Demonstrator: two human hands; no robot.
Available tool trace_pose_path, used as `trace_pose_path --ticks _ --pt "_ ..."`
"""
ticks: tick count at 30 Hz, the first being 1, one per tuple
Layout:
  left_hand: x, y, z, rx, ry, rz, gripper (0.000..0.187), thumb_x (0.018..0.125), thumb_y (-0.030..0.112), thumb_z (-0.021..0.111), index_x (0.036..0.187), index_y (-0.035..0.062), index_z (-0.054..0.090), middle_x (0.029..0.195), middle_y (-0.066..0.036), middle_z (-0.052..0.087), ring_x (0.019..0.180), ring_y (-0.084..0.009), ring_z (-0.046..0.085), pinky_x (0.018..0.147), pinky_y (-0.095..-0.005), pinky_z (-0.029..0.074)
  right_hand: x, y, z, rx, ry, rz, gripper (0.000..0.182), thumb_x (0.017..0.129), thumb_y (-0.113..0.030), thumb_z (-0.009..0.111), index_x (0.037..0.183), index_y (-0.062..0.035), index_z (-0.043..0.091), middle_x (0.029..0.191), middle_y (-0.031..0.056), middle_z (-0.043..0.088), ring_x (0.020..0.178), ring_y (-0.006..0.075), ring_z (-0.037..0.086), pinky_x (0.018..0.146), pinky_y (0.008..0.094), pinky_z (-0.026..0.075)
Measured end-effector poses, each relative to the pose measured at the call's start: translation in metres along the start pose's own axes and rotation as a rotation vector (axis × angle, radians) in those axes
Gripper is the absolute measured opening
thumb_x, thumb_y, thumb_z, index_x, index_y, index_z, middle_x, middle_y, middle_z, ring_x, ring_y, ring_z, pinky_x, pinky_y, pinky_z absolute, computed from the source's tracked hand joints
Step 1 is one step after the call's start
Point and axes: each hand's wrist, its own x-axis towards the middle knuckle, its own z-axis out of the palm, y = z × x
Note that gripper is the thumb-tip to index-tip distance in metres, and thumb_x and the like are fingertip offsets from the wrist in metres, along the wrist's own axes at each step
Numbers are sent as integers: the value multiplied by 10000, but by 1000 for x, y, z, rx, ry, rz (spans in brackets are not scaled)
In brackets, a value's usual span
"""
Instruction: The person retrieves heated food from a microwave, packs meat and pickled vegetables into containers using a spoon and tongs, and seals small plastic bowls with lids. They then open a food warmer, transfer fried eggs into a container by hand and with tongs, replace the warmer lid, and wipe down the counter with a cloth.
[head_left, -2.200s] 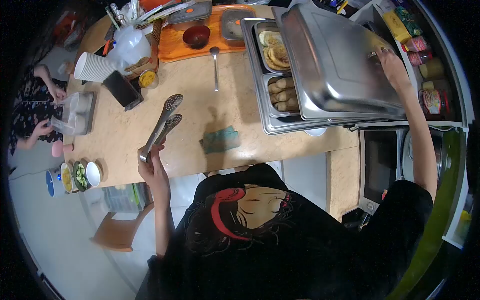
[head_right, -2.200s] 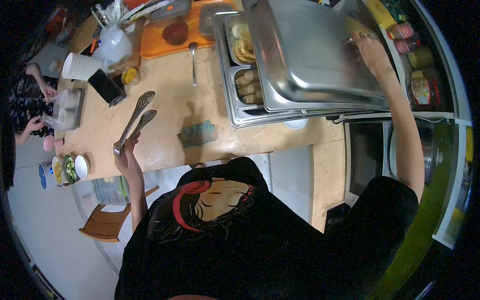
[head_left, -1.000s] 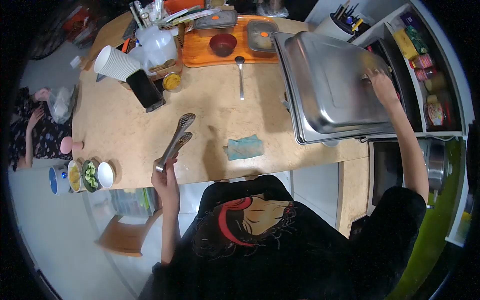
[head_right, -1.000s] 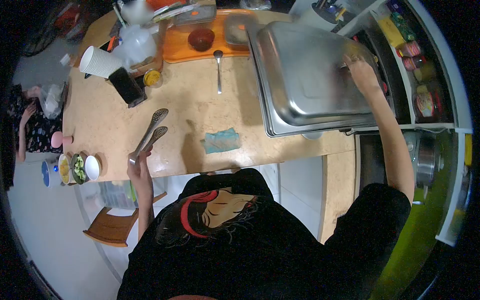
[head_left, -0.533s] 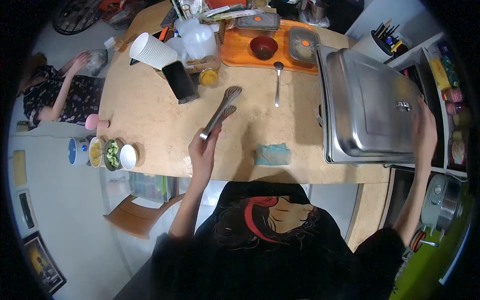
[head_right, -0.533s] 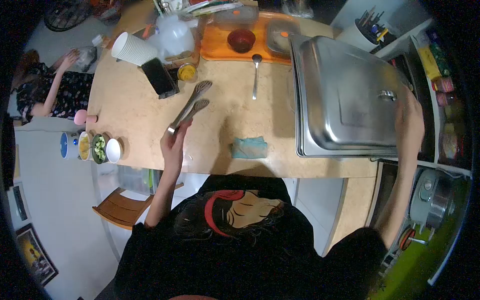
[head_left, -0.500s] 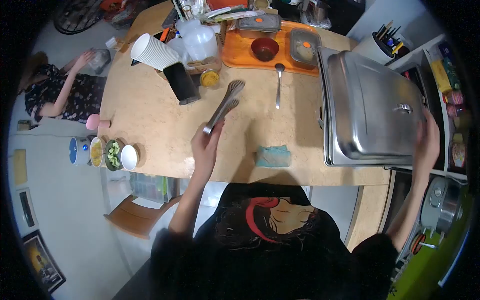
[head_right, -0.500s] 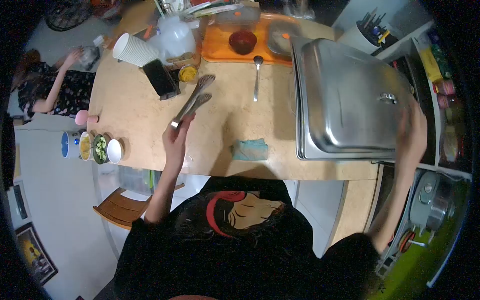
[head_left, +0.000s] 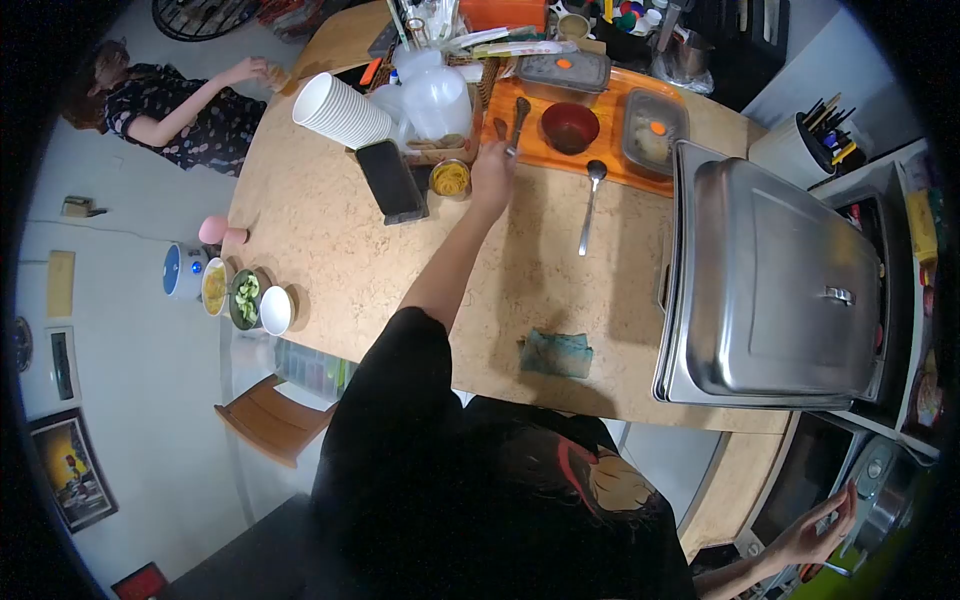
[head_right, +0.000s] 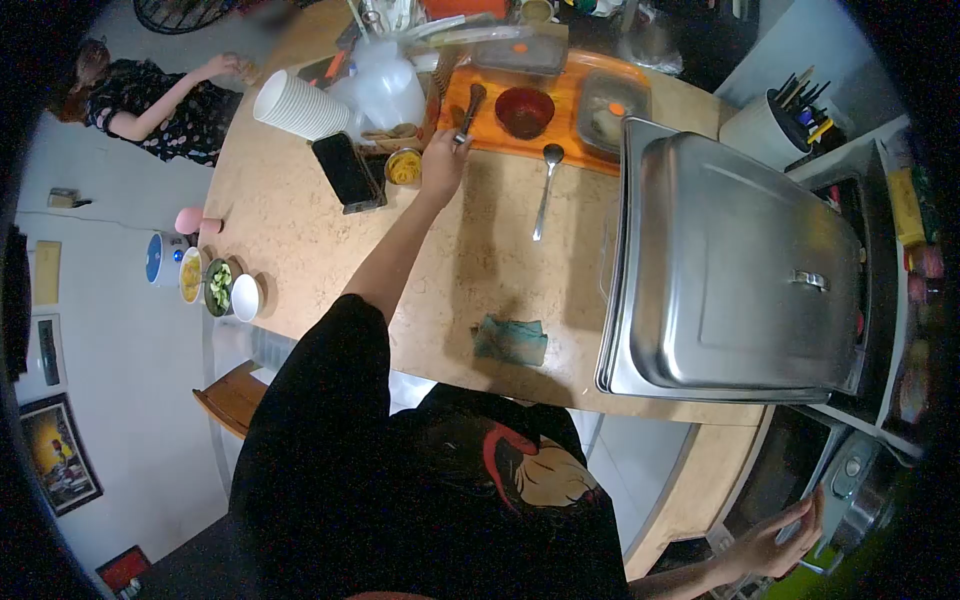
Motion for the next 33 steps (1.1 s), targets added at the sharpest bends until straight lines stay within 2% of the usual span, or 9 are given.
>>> trace_pose_path --ticks 10,13,15,19,24,27,29,31,33 --pt "29 -28 16 647 -548 256 471 702 319 737 1030 23 575 1013 -168 578 997 -337 564 816 -430 475 0 -8 0 -41 -61 -126 153 917 -58 521 945 62 612 982 135 651 847 192 643 634 257 591" --pt "20 -48 8 579 -581 367 699 727 336 727 1309 103 418 1112 -160 554 1022 -323 569 832 -414 484 9 -37 3 195 63 -153 182 937 -28 456 937 114 570 960 213 634 890 254 644 689 304 600" --pt "6 8 -65 501 -591 373 578 771 325 693 1260 93 491 1098 -151 590 1005 -301 591 826 -374 492 9 -64 11 484 167 -377 163 916 1 477 943 111 594 904 234 638 789 310 662 624 356 593" --pt "-42 24 -206 161 -331 493 408 822 375 645 1100 93 548 881 -110 666 831 -281 635 725 -386 503 -23 -172 27 862 -665 -446 197 855 -29 507 1000 62 604 1043 194 610 991 284 584 826 343 476" --pt "-186 -31 -348 237 -178 -100 264 854 179 622 1079 41 629 1048 -149 646 991 -260 619 838 -327 477 -145 -265 154 1139 -1186 -169 195 810 12 569 1003 -16 568 987 122 561 718 236 586 609 315 476" --pt "-315 -59 -390 138 -96 -608 230 864 136 610 1048 1 637 1011 -158 653 949 -251 630 823 -323 466 -175 -285 180 1047 -1140 -318 186 802 19 561 985 -12 562 970 113 549 680 233 570 606 315 474" --pt "-398 -59 -403 235 -104 -673 230 873 138 605 1061 8 637 1005 -144 658 933 -210 629 807 -320 473 -182 -314 182 1043 -1150 -284 190 793 18 559 977 -27 569 936 111 544 657 241 553 610 314 471" --pt "-472 -53 -401 87 0 -831 225 887 142 597 1069 16 637 990 -119 664 926 -170 618 801 -302 482 -193 -365 173 1302 -1179 -580 210 771 4 582 977 -37 578 941 127 549 663 267 565 625 330 479" --pt "-512 -37 -392 -63 123 -1061 229 892 141 594 1076 9 630 994 -96 663 931 -148 606 805 -280 482 -212 -440 164 1290 -1274 -740 215 786 -57 577 999 -41 591 1004 140 564 875 298 590 760 373 498"
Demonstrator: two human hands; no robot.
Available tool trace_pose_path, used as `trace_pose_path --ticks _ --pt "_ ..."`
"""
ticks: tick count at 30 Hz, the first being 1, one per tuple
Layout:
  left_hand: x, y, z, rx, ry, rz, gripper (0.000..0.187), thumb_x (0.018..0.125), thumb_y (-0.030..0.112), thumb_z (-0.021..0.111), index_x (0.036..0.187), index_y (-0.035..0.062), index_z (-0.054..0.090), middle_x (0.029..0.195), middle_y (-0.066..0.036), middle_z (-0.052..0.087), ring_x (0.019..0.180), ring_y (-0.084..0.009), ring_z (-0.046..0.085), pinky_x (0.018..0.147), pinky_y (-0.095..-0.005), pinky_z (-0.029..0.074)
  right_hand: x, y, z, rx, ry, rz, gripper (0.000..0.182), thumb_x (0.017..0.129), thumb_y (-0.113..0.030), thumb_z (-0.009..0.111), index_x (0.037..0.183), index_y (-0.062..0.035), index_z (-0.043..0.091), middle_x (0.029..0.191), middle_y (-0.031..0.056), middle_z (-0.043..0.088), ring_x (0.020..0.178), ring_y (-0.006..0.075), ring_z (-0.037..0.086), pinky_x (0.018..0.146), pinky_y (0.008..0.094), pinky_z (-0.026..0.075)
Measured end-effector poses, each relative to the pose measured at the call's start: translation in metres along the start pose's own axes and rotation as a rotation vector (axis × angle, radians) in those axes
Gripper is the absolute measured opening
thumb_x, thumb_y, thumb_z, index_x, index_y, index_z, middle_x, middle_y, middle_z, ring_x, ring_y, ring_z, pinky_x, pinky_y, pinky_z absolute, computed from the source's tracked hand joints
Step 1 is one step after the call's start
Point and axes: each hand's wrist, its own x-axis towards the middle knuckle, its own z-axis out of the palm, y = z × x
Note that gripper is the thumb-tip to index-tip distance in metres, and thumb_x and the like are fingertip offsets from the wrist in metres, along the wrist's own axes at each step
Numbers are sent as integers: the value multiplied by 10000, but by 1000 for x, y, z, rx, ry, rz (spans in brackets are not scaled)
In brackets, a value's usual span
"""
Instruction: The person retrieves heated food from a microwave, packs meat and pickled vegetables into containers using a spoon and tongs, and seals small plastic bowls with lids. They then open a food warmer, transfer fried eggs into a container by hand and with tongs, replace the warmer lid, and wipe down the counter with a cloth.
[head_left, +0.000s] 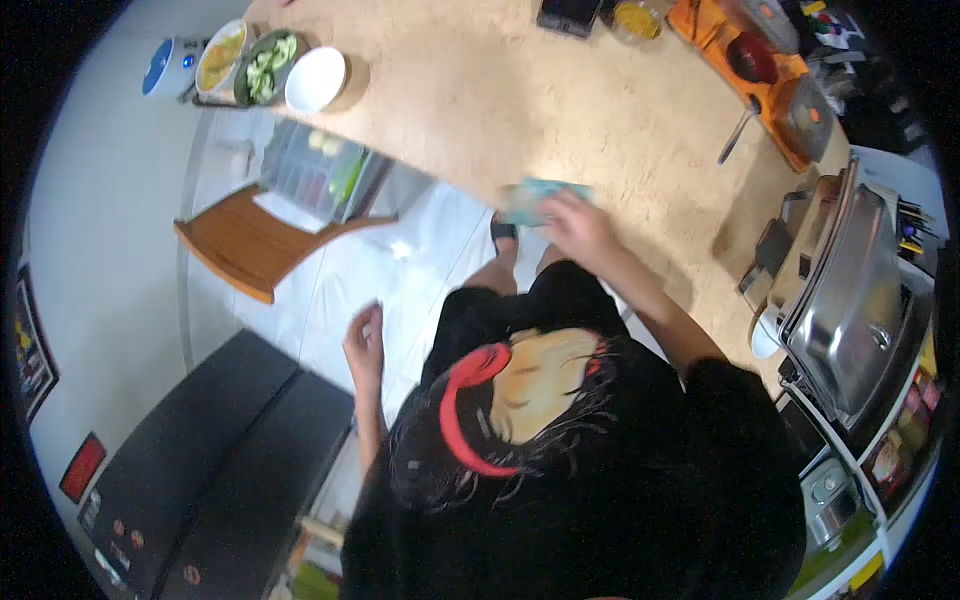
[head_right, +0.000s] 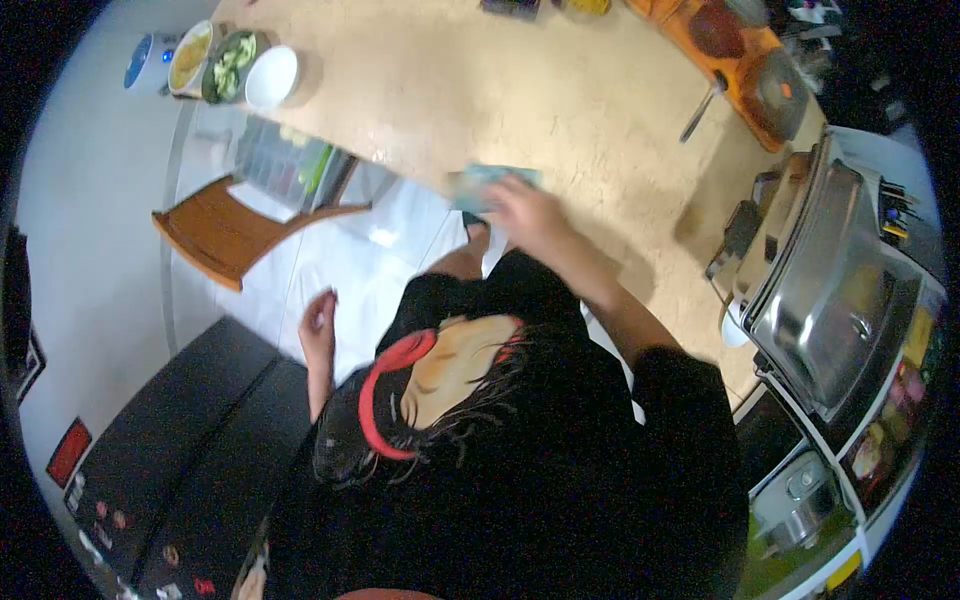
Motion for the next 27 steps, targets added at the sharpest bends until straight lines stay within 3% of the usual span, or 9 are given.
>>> trace_pose_path --ticks 3,8,10,12,14,18,23,25,27 --pt "-20 -16 9 -58 37 -24 258 893 137 591 1100 -16 606 1016 -109 654 930 -147 608 810 -269 481 121 -56 43 -93 -214 -137 173 847 -132 501 989 -91 590 1028 145 554 942 321 562 778 423 475" --pt "-26 -79 32 -226 105 -76 284 893 152 590 1123 -13 591 1019 -99 653 901 -152 619 796 -268 484 210 -85 57 -101 -158 -164 160 865 -167 460 866 -70 588 899 145 598 851 318 590 705 440 466" --pt "-49 -129 41 -282 122 -237 320 891 197 588 1142 0 583 1022 -79 655 875 -154 623 731 -243 480 173 -68 49 51 -173 -15 153 844 -200 552 859 -59 611 825 138 606 781 272 588 673 386 455" --pt "-96 -174 55 -348 133 -452 330 886 241 582 1135 24 587 970 -60 654 846 -152 624 659 -225 459 109 -3 34 -7 -63 -157 168 840 -206 583 869 -44 617 834 137 606 777 262 592 661 364 453" --pt "-152 -234 71 -397 3 -793 336 874 289 587 1115 55 592 925 -39 636 826 -168 620 622 -268 436 6 36 -7 -23 137 -16 129 840 -140 601 857 -13 616 885 118 582 788 258 588 663 346 460" --pt "-262 -287 78 -241 -174 -1009 384 846 361 592 1102 74 588 953 -39 612 821 -209 603 631 -387 427 -179 81 -81 -8 249 283 128 865 -102 567 905 11 611 861 142 558 773 253 593 695 318 465" --pt "-335 -357 80 -614 109 -930 384 787 292 642 1090 61 596 923 -89 618 739 -221 587 596 -399 446 -261 136 -87 -104 213 304 114 759 -7 606 861 -21 557 939 136 545 865 235 540 749 302 441" --pt "-359 -376 87 -726 300 -886 393 752 245 665 1091 57 600 917 -107 625 714 -232 590 565 -409 458 -261 94 -85 -298 184 258 120 754 8 602 860 -29 560 965 141 541 866 238 533 759 317 440" --pt "-391 -398 99 -848 476 -827 411 717 198 688 1091 52 603 912 -126 632 690 -243 593 535 -419 471 -230 5 -67 -502 451 200 130 751 -5 616 864 -51 573 999 154 543 879 235 540 806 365 441"
